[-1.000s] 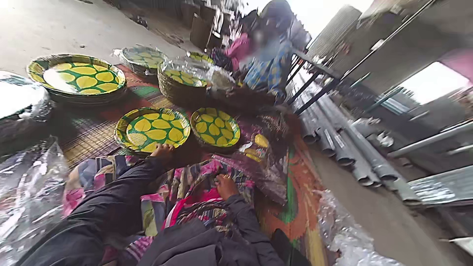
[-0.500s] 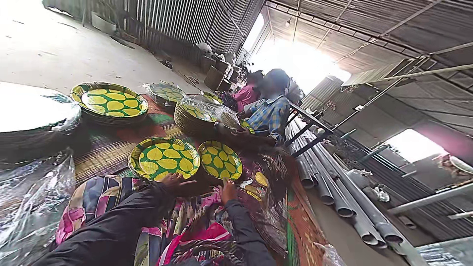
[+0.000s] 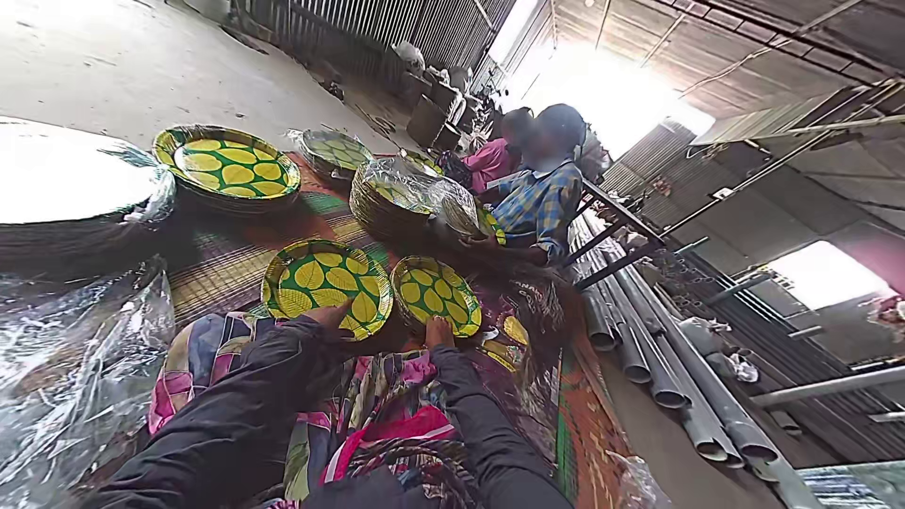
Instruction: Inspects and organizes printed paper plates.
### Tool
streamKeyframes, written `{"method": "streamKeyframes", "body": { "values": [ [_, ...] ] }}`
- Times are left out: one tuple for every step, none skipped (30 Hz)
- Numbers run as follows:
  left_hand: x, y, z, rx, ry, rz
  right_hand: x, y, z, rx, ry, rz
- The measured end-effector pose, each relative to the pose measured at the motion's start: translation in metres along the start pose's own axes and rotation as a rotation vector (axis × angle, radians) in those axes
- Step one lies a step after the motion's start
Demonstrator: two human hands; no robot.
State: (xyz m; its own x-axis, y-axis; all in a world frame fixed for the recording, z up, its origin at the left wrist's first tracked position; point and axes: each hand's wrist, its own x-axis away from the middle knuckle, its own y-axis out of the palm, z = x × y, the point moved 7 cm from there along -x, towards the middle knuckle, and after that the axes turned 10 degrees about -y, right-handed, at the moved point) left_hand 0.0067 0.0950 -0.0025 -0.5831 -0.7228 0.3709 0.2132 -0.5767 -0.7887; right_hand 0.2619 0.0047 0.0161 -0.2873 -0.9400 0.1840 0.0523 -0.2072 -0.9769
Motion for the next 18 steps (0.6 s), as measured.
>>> {"method": "streamKeyframes", "body": {
  "values": [
    [0.001, -0.006, 0.000, 0.059, -0.021, 0.025, 0.001, -0.010, 0.001, -0.027, 0.006, 0.012],
    [0.001, -0.011, -0.001, 0.135, -0.045, 0.060, 0.003, -0.022, 0.003, -0.060, 0.023, 0.038],
    [0.001, -0.016, -0.002, 0.210, -0.054, 0.111, 0.006, -0.036, 0.004, -0.095, 0.038, 0.108],
    [0.002, -0.021, -0.004, 0.287, -0.042, 0.205, 0.011, -0.051, 0.004, -0.123, 0.034, 0.247],
    [0.008, -0.027, -0.007, 0.364, -0.011, 0.372, 0.019, -0.065, -0.001, -0.134, -0.001, 0.450],
    [0.018, -0.033, -0.010, 0.413, 0.036, 0.581, 0.027, -0.077, -0.010, -0.142, -0.071, 0.686],
    [0.035, -0.042, -0.009, 0.400, 0.094, 0.795, 0.037, -0.085, -0.023, -0.167, -0.160, 0.855],
    [0.055, -0.050, -0.002, 0.315, 0.190, 1.028, 0.046, -0.090, -0.041, -0.213, -0.251, 0.926],
    [0.075, -0.054, 0.008, 0.196, 0.317, 1.199, 0.051, -0.089, -0.061, -0.254, -0.340, 0.934],
    [0.087, -0.053, 0.020, 0.072, 0.431, 1.249, 0.054, -0.082, -0.084, -0.213, -0.484, 0.955],
    [0.088, -0.045, 0.028, -0.043, 0.485, 1.185, 0.053, -0.070, -0.105, -0.175, -0.612, 0.940],
    [0.079, -0.032, 0.030, -0.119, 0.488, 1.053, 0.049, -0.058, -0.122, -0.158, -0.702, 0.905],
    [0.065, -0.015, 0.026, -0.139, 0.434, 0.894, 0.044, -0.044, -0.136, -0.158, -0.756, 0.855],
    [0.048, -0.002, 0.016, -0.142, 0.312, 0.722, 0.034, -0.032, -0.145, -0.164, -0.770, 0.755],
    [0.033, 0.007, 0.006, -0.162, 0.152, 0.533, 0.022, -0.021, -0.149, -0.157, -0.735, 0.617],
    [0.020, 0.017, -0.005, -0.187, -0.033, 0.305, 0.012, -0.010, -0.144, -0.163, -0.659, 0.473],
    [0.013, 0.026, -0.014, -0.232, -0.184, 0.107, 0.004, -0.002, -0.131, -0.171, -0.565, 0.420],
    [0.009, 0.031, -0.018, -0.257, -0.259, -0.016, -0.004, 0.001, -0.111, -0.177, -0.445, 0.427]
  ]
}}
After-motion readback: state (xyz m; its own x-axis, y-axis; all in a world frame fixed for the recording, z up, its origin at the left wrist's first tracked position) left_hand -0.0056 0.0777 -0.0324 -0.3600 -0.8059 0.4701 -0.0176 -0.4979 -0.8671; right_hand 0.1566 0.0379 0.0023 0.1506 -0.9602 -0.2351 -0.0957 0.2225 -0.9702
